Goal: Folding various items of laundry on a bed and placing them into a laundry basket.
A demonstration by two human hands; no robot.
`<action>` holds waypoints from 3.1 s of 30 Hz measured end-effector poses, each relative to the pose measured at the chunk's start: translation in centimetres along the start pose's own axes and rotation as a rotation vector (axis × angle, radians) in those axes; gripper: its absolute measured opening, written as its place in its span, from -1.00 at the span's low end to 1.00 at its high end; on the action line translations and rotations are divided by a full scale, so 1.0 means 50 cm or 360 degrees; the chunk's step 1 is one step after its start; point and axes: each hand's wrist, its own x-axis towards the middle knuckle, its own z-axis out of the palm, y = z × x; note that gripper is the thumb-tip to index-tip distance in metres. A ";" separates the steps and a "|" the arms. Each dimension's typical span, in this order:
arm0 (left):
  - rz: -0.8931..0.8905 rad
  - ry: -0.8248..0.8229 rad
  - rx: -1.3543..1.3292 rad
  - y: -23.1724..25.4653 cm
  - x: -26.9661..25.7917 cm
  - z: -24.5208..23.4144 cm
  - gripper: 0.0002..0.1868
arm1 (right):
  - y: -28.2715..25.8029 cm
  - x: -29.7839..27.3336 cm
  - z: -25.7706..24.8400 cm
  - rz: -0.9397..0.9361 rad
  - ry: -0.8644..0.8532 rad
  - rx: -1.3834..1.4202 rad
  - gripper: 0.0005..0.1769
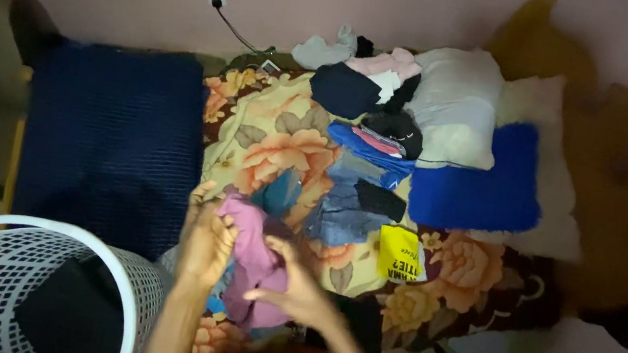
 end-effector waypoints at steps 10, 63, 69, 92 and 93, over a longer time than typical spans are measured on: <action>0.0236 -0.0172 0.0104 0.027 -0.071 -0.004 -0.75 | 0.140 0.000 0.004 0.0411 0.0856 0.0204 -0.79; 0.1290 0.0354 0.1215 0.277 -0.230 -0.352 -0.53 | 0.228 -0.242 -0.241 0.0706 -0.0041 0.0202 -0.60; 0.0955 0.0636 0.1435 0.292 -0.208 -0.206 -0.54 | 0.204 -0.165 -0.240 0.0703 0.0359 0.0007 -0.72; 0.1186 0.0209 0.2034 0.233 0.023 -0.223 -0.81 | 0.306 0.077 -0.384 -0.0163 0.0498 -0.0829 -0.79; 0.1111 0.0231 0.2047 0.186 0.012 -0.242 -0.83 | 0.361 0.049 -0.379 -0.0227 0.0427 -0.0825 -0.81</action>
